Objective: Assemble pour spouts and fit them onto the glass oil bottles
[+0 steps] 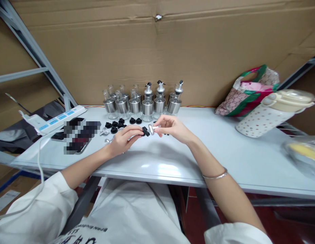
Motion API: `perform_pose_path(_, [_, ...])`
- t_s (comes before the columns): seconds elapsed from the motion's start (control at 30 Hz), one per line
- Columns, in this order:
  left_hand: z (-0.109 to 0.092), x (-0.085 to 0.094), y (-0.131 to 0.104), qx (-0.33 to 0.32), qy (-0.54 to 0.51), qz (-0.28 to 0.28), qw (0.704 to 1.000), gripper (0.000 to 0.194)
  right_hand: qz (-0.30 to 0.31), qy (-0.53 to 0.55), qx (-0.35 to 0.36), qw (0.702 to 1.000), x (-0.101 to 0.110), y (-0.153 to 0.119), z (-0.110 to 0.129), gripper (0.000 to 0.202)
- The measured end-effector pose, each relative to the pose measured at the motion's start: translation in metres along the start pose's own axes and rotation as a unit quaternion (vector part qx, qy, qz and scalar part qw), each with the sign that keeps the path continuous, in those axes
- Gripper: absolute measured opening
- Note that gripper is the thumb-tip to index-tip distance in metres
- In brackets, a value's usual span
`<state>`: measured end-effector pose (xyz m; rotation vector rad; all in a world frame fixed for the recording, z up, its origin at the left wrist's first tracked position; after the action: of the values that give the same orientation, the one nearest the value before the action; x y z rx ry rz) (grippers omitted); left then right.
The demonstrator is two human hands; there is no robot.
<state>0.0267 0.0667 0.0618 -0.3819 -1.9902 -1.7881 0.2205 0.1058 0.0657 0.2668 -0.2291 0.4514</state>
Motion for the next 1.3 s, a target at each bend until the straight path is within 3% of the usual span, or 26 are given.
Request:
perform_pose_path(0.3, [0.007,0.001,-0.002,0.019,0.004,0.020,1.000,0.015,0.020,0.006,-0.013,1.000,0.000,0.000,0.000,0.030])
perform_pose_path(0.5, [0.005,0.000,-0.002,-0.005,0.009,0.029,1.000,0.013,0.041,0.007,-0.016,0.999,-0.001,0.000,-0.001,0.025])
perform_pose_path(0.77, [0.003,-0.003,-0.002,-0.006,0.018,0.078,0.997,0.011,0.082,-0.014,-0.018,0.996,-0.003,-0.001,-0.001,0.021])
perform_pose_path(0.93, [0.005,-0.004,-0.004,0.025,0.002,0.072,0.997,0.028,0.079,-0.003,-0.017,0.997,-0.004,-0.001,0.000,0.022])
perform_pose_path(1.07, [0.008,-0.011,-0.005,0.071,-0.027,0.129,0.989,0.042,0.082,-0.001,-0.029,0.996,-0.007,-0.002,0.001,0.023])
perform_pose_path(1.3, [0.007,-0.021,-0.008,0.075,-0.045,0.206,0.975,0.051,0.098,-0.005,-0.038,0.994,-0.010,-0.002,0.002,0.024])
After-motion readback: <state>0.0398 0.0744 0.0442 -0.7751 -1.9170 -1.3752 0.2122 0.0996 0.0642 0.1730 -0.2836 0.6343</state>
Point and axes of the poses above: each hand's wrist, its own y-axis towards the middle knuckle, its own x-axis out of the back of the hand, z = x × y, the point moved 4 cm from there along y, towards the middle knuckle, and after that the axes turned 9 degrees about -y, right-handed, at the moved point
